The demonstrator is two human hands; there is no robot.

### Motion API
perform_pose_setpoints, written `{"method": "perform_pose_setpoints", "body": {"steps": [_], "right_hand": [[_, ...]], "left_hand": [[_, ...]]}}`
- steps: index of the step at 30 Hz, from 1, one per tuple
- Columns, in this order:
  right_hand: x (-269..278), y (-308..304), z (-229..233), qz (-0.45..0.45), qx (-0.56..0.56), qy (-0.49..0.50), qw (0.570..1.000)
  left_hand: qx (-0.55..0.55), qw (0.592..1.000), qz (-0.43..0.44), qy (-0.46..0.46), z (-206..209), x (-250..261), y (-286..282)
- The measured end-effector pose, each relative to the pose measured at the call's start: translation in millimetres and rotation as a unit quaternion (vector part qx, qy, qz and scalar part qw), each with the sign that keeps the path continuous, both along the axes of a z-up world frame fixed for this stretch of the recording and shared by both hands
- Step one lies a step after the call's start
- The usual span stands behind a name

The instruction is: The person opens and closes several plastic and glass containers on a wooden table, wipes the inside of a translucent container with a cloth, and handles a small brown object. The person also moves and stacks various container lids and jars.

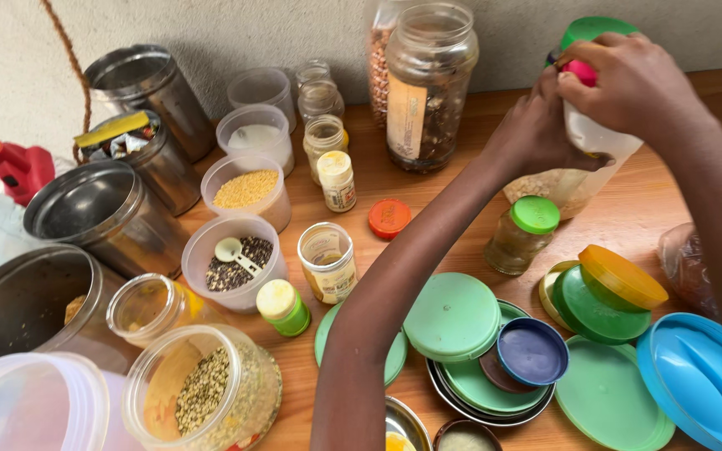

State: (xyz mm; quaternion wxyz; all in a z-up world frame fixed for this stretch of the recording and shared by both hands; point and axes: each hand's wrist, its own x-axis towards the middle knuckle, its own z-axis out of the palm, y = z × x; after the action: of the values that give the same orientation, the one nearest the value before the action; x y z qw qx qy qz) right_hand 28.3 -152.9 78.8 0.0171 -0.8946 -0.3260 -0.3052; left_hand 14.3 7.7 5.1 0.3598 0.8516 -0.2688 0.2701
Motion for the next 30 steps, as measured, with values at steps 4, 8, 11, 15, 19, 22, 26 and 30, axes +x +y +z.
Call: {"method": "perform_pose_setpoints", "body": {"steps": [4, 8, 11, 15, 19, 22, 26, 30], "right_hand": [[1.1, -12.9, 16.3, 0.060, -0.028, 0.017, 0.998], [-7.8, 6.7, 26.7, -0.065, -0.152, -0.022, 0.986], [-34.1, 28.1, 23.2, -0.084, -0.208, -0.158, 0.962], [-55.2, 28.2, 36.7, -0.013, -0.197, -0.239, 0.951], [-43.5, 16.0, 46.8, 0.012, -0.056, -0.108, 0.992], [-36.6, 13.3, 41.6, -0.083, -0.043, -0.113, 0.989], [-28.9, 35.0, 29.9, -0.242, -0.013, 0.057, 0.968], [-25.5, 37.5, 24.7, -0.170, 0.032, 0.103, 0.980]], "left_hand": [[-0.001, 0.996, -0.076, 0.049, 10.6, 16.9, 7.1], [-0.015, 0.995, -0.099, 0.027, 4.4, 22.4, 9.2], [-0.001, 0.994, -0.105, 0.040, 5.6, 21.3, 14.9], [-0.016, 0.990, -0.129, 0.064, 12.5, 16.8, 17.8], [-0.003, 0.992, -0.103, 0.069, 22.6, 15.4, 11.1], [0.006, 0.993, -0.037, 0.108, 27.2, 13.8, 16.0], [0.036, 0.985, 0.020, 0.165, 26.1, 11.6, 21.8], [-0.018, 0.995, -0.045, 0.084, 21.1, 17.7, 29.0]]}}
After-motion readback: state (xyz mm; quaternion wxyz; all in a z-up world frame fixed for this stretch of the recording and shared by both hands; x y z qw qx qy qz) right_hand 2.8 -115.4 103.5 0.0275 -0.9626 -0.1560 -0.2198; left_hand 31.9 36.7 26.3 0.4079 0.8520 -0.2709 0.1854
